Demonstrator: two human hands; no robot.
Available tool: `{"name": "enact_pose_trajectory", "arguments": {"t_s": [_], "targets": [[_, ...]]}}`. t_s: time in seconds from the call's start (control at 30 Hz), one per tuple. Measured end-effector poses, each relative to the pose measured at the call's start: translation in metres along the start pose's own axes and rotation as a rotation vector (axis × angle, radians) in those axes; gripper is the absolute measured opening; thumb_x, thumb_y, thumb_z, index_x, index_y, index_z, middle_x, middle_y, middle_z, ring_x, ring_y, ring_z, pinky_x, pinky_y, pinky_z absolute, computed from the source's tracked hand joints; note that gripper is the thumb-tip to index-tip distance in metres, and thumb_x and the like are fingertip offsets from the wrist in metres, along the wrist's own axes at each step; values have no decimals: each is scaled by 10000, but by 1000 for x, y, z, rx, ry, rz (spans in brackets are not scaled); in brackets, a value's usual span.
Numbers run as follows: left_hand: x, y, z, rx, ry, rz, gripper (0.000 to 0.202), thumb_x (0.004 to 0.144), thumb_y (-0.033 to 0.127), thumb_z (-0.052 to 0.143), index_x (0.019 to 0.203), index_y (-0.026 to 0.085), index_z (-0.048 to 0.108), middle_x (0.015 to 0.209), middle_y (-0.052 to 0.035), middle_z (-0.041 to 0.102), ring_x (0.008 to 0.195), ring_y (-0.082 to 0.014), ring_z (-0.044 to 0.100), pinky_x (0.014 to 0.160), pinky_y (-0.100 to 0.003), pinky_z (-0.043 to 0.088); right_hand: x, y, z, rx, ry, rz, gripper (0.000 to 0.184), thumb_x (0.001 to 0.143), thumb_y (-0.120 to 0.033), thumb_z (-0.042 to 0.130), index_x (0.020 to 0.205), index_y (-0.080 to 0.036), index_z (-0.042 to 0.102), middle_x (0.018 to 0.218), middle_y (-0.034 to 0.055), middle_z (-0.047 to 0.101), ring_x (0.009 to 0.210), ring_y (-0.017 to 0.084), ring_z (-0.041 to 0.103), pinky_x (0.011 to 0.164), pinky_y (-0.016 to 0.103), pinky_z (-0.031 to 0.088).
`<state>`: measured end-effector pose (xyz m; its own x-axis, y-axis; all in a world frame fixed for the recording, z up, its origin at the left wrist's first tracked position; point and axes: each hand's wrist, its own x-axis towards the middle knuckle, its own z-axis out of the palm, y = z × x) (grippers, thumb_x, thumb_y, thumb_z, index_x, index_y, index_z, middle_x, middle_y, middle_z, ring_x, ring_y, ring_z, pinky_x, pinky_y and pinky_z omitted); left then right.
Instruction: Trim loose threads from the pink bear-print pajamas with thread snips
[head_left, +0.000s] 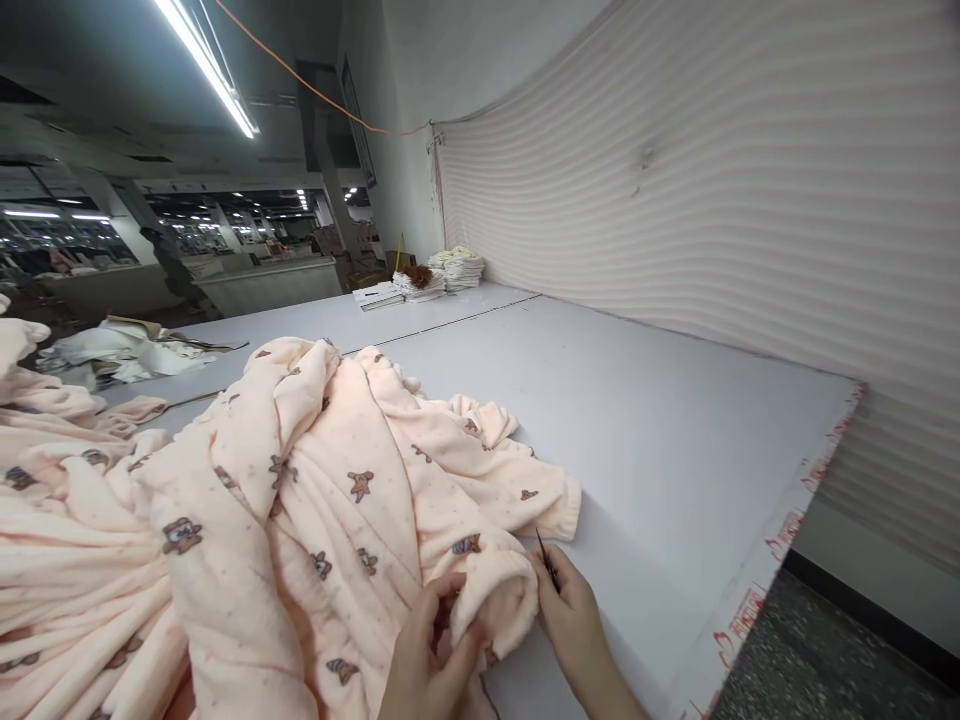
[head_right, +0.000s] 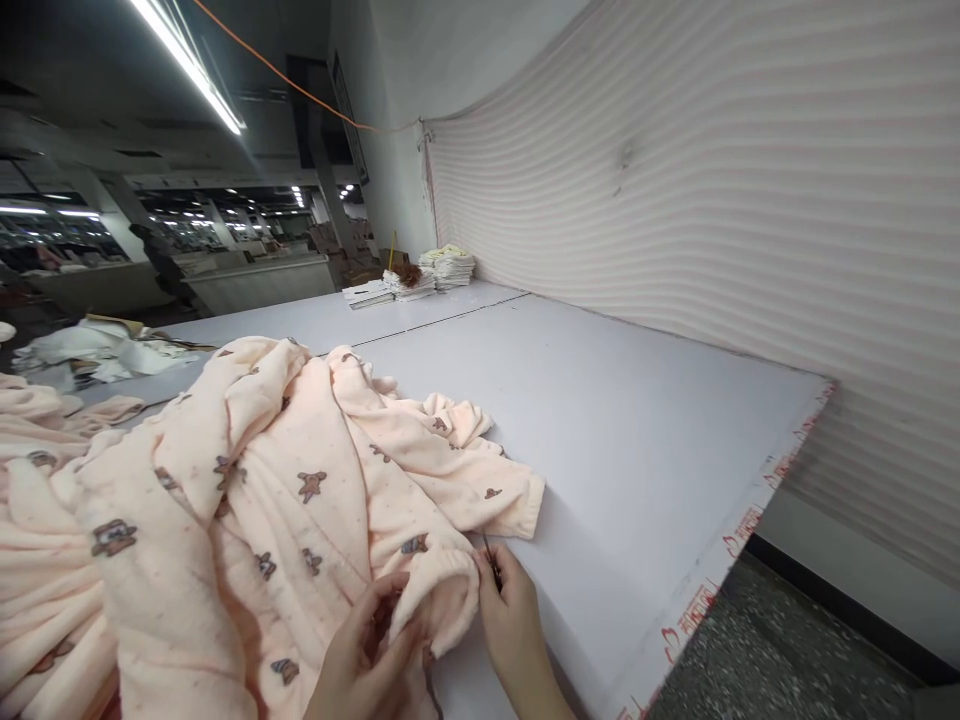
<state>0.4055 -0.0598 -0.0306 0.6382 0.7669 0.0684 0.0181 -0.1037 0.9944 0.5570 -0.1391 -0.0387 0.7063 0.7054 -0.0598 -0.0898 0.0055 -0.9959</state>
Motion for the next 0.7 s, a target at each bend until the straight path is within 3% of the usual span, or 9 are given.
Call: {"name": "enact_pose_trajectory", "arguments": {"t_s": [0.07, 0.23, 0.37, 0.47, 0.57, 0.7], "targets": [[1, 5, -1, -97, 1, -47, 369, 734, 386, 686, 1042, 189, 635, 1095, -87, 652, 1069, -256, 568, 939, -340, 431, 1, -2, -1, -84, 33, -69, 349, 815, -526, 549, 701, -197, 530, 684, -7, 560, 688, 165, 486, 629, 247, 388], [6, 24, -7, -300, -75, -368, 363, 785, 499, 613, 834, 152, 709, 727, -28, 673, 790, -221, 613, 742, -314, 483, -9, -21, -5, -216, 23, -164, 246, 837, -426, 569, 736, -212, 500, 686, -22, 513, 679, 158, 477, 642, 242, 379], [9, 30, -9, -344, -52, -396, 330, 762, 487, 651, 779, 159, 688, 745, -14, 673, 803, -202, 615, 792, -304, 468, -31, -46, -6, -185, -161, -195, 186, 846, -401, 562, 877, -226, 509, 754, -22, 538, 699, 148, 545, 640, 220, 431], [8, 32, -6, -482, -82, -422, 315, 765, 470, 653, 764, 155, 674, 722, -17, 670, 754, -188, 617, 780, -308, 474, -40, -57, -5, -315, -295, -185, 204, 770, -355, 659, 920, -240, 582, 799, -15, 617, 714, 160, 608, 646, 223, 460], [7, 36, -5, -560, -114, -472, 344, 741, 475, 663, 827, 142, 689, 778, -50, 703, 778, -214, 638, 803, -344, 480, -38, -58, -5, -537, -310, -278, 225, 788, -275, 646, 1012, -274, 630, 947, 10, 658, 848, 186, 638, 744, 248, 482], [7, 39, -7, -554, -122, -444, 342, 752, 442, 661, 847, 117, 700, 876, -93, 721, 885, -246, 646, 872, -369, 462, -33, -51, -9, -820, -267, -545, 302, 871, -206, 535, 1155, -289, 594, 1052, 42, 664, 887, 217, 628, 753, 306, 468]]}}
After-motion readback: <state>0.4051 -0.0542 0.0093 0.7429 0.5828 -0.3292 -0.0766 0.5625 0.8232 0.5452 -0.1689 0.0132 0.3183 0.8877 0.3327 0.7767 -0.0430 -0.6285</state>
